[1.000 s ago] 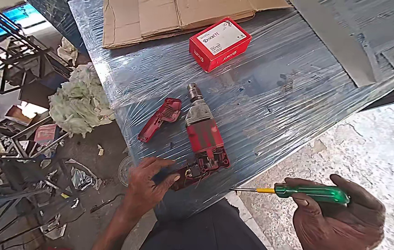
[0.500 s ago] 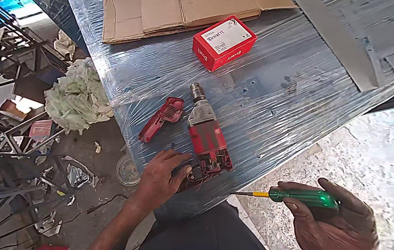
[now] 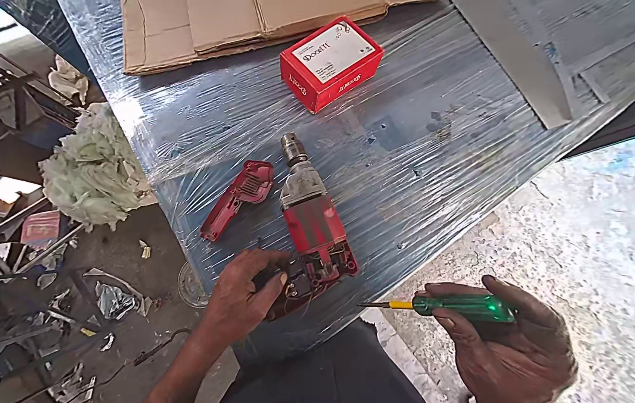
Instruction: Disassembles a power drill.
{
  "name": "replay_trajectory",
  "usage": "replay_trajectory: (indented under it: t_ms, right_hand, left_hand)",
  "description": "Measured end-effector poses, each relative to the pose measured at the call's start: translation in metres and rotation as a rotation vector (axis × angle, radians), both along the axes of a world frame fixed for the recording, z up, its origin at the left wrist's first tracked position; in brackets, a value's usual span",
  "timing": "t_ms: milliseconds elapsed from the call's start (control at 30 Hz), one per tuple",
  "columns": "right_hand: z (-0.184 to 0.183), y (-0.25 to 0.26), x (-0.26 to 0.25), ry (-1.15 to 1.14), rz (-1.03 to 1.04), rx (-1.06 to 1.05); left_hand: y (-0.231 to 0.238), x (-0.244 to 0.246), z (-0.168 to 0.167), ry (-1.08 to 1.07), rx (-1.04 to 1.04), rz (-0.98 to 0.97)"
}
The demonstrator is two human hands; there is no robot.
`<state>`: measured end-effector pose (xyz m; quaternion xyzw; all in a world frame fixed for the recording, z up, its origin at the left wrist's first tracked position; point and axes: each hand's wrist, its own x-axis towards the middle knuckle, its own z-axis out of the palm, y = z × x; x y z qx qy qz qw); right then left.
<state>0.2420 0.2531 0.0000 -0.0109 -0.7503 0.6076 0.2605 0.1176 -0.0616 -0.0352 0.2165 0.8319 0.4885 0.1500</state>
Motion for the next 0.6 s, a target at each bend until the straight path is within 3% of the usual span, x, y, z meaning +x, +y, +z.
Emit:
replay_trajectory:
  t_ms: [267,600]
  right_hand:
    - [-0.0014,0.0013,0.0003,0.03,-0.043,-0.034]
    - [-0.0062,0.006,-0.0025,0.038,-0.046,-0.046]
  left_hand:
    - [0.0015,-0.0029,-0.0051,0.111,-0.029,0.005]
    - [0.0003,-0.0046,-0.0047,0.059,-0.031,-0.004]
